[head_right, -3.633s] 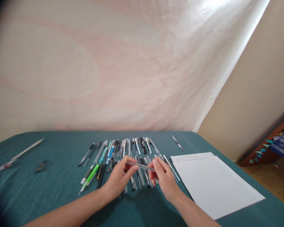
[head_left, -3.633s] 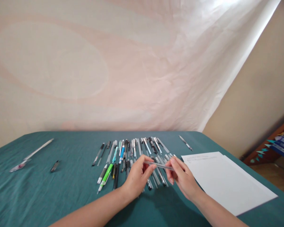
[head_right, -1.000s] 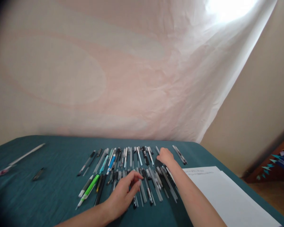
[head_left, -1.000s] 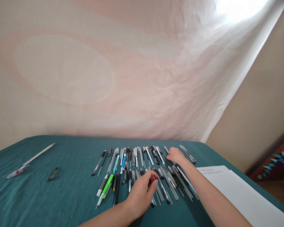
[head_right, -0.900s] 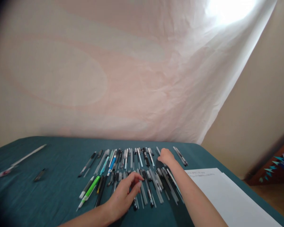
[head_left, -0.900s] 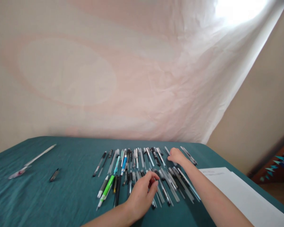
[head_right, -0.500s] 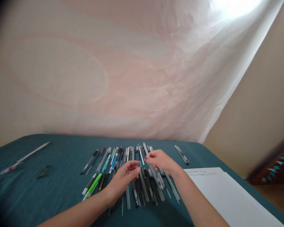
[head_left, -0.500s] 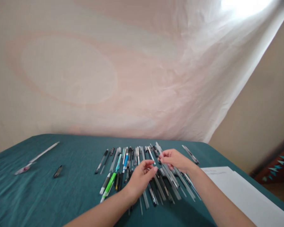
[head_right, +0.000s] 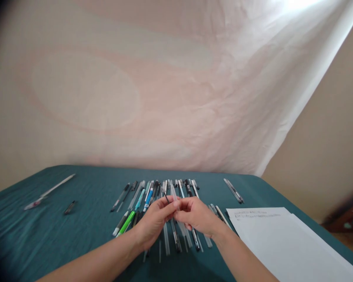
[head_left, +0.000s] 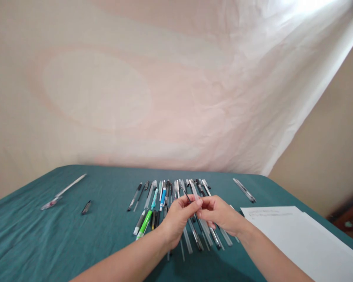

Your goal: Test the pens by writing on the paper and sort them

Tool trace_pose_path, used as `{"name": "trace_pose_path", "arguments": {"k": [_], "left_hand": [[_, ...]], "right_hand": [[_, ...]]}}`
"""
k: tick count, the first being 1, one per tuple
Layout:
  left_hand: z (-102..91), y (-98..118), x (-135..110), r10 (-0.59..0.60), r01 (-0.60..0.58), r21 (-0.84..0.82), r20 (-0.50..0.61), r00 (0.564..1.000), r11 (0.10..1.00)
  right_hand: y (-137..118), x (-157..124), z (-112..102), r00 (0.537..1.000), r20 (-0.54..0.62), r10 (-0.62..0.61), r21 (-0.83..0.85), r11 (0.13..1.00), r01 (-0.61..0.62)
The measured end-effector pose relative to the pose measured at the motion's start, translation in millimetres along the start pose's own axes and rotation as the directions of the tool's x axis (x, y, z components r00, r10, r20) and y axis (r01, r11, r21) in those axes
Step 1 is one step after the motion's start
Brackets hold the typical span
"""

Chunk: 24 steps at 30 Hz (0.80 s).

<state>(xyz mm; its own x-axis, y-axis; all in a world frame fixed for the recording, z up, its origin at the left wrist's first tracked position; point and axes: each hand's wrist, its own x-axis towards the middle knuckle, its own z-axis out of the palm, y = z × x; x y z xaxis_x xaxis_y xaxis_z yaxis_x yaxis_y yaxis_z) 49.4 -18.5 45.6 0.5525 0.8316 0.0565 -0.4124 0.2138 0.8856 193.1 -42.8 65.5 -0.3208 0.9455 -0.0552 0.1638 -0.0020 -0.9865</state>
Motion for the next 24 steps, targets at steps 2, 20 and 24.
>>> {"name": "trace_pose_path", "arguments": {"k": [2,20,24], "left_hand": [[0.1,1.3,0.0,-0.006,0.006,-0.016,-0.003,1.0,1.0],[-50.1,42.6,38.3,-0.068,-0.132,-0.44,-0.411,0.909,0.888],[-50.9,37.0,38.3,-0.074,-0.138,-0.448,-0.423,0.903,0.884]], "right_hand": [[1.3,0.1,0.4,1.0,0.002,0.004,0.003,1.0,-0.004],[-7.0,-15.2,-25.0,0.986,0.145,0.08,-0.156,0.986,-0.057],[-15.2,-20.4,-35.1,0.994,0.097,0.057,-0.17,0.985,-0.04]]}}
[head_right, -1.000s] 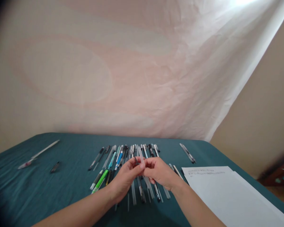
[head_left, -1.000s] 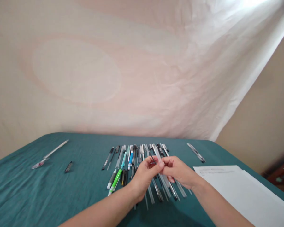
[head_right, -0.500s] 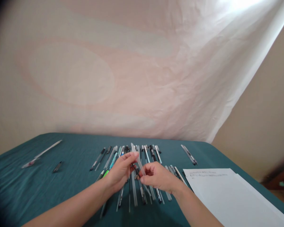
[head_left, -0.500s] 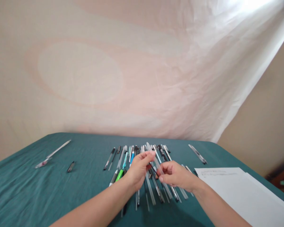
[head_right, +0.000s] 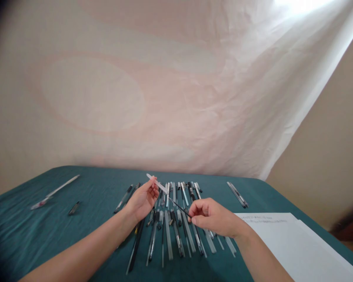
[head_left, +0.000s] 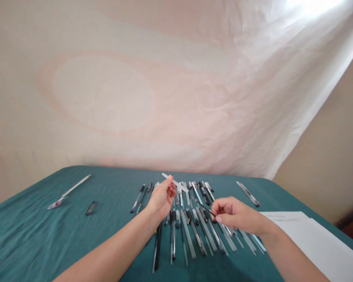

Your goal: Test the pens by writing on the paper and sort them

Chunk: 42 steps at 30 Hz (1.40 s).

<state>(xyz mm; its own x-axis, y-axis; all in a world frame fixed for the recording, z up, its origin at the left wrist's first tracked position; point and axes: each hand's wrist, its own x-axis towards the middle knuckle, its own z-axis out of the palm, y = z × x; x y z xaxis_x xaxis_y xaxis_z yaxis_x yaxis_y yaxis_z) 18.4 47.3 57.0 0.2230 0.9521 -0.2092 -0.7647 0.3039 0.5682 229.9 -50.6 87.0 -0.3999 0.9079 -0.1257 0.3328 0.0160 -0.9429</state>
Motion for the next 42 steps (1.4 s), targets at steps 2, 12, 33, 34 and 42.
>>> {"name": "trace_pose_path", "arguments": {"k": [2,12,33,34,42], "left_hand": [[-1.1,-1.2,-0.2,-0.003,0.003,0.0,0.013,1.0,1.0],[6.8,-6.4,-10.3,-0.058,0.058,0.008,-0.005,0.998,0.998],[-0.2,-17.0,-9.5,-0.006,0.003,0.044,0.066,0.998,0.999],[-0.8,-18.0,-9.6,-0.001,-0.002,0.05,0.064,0.998,0.999],[-4.5,-31.2,-13.1,-0.041,0.037,0.11,0.032,0.999,0.993]], "right_hand": [[-1.2,-1.5,-2.5,1.0,-0.017,-0.015,-0.01,1.0,0.015],[-2.4,0.5,0.9,0.998,-0.039,0.04,-0.04,0.998,-0.042],[-1.6,-0.3,0.4,0.982,-0.188,0.015,-0.165,0.985,-0.047],[-2.1,-0.8,-0.2,0.978,-0.207,-0.001,-0.194,0.98,-0.04],[-13.1,-10.7,-18.3,0.925,-0.342,-0.167,-0.552,0.832,-0.054]]}}
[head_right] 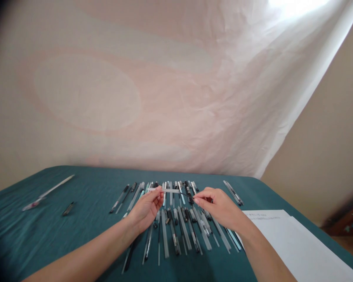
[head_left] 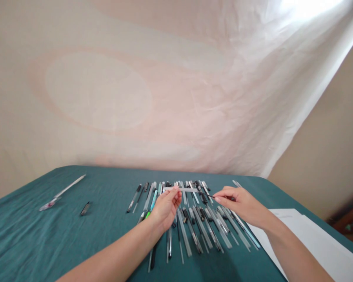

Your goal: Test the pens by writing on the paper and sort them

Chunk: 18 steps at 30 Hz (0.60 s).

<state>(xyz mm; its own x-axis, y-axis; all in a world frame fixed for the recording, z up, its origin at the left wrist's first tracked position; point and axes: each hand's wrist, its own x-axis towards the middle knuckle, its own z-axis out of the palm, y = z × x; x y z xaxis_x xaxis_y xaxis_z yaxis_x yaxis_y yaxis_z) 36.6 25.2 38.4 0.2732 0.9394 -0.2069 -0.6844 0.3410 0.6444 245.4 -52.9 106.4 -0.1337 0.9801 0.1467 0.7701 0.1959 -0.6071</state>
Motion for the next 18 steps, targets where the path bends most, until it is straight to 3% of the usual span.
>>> {"name": "trace_pose_path", "arguments": {"k": [5,12,14,18], "left_hand": [[-0.1,-8.6,-4.7,-0.048,0.048,0.001,0.016,0.999,0.999],[8.6,-16.7,-17.9,-0.224,0.23,-0.058,0.086,0.971,0.972],[10.3,-17.9,-20.9,-0.297,0.303,-0.068,0.09,0.951,0.951],[11.5,-13.4,-20.2,-0.353,0.361,-0.131,0.081,0.932,0.923]], "right_hand": [[2.5,-0.2,-3.9,0.995,-0.094,-0.016,-0.055,0.998,0.01],[-3.4,6.0,22.4,0.983,-0.182,0.013,0.211,0.977,0.026],[-6.0,7.6,27.1,0.987,-0.16,0.031,0.369,0.929,0.031],[1.7,11.8,23.3,0.989,-0.103,0.11,0.669,0.743,-0.013]]}}
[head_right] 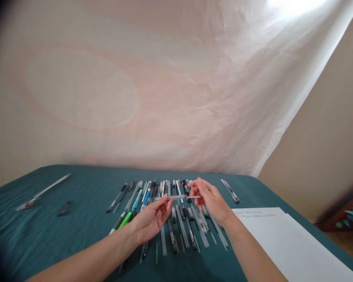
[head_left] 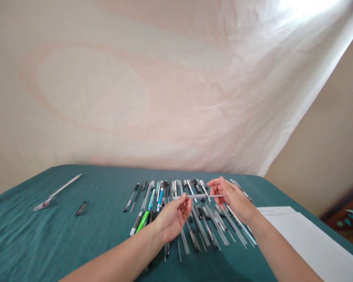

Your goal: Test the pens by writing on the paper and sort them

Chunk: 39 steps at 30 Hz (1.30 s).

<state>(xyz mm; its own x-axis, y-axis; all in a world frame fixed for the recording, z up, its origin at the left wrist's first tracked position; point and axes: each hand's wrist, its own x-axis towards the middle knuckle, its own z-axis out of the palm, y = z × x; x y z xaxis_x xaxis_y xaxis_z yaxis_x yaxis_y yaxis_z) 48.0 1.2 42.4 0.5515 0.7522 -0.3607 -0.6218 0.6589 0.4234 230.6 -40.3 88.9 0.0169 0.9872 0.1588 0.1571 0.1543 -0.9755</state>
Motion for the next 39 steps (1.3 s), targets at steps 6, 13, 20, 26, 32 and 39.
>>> {"name": "trace_pose_path", "arguments": {"k": [6,13,20,26,32,39], "left_hand": [[-0.2,11.6,3.1,0.03,-0.031,-0.075,-0.012,0.999,0.997],[-2.4,5.5,4.6,0.075,-0.076,-0.011,-0.047,0.996,0.997],[-10.8,-2.2,9.5,0.093,-0.092,0.024,-0.055,0.994,0.995],[-11.2,-7.9,8.1,0.09,-0.088,0.043,-0.054,0.994,0.995],[-12.3,-13.0,6.0,0.072,-0.07,0.049,-0.051,0.996,0.996],[-16.0,-16.5,7.2,0.097,-0.095,0.041,-0.067,0.993,0.995]], "right_hand": [[47.7,29.1,-37.9,0.99,-0.139,-0.015,-0.431,0.901,-0.047],[106.7,84.4,-54.3,0.988,-0.155,0.017,-0.78,0.611,-0.133],[126.7,108.5,-49.8,0.984,-0.164,0.07,-0.861,0.476,-0.177],[115.4,90.2,-52.9,0.986,-0.161,0.031,-0.863,0.48,-0.156],[68.6,36.8,-29.3,0.999,-0.008,-0.039,-0.781,0.624,0.018],[42.7,-16.1,-1.0,0.995,-0.008,-0.099,-0.452,0.888,0.085]]}}
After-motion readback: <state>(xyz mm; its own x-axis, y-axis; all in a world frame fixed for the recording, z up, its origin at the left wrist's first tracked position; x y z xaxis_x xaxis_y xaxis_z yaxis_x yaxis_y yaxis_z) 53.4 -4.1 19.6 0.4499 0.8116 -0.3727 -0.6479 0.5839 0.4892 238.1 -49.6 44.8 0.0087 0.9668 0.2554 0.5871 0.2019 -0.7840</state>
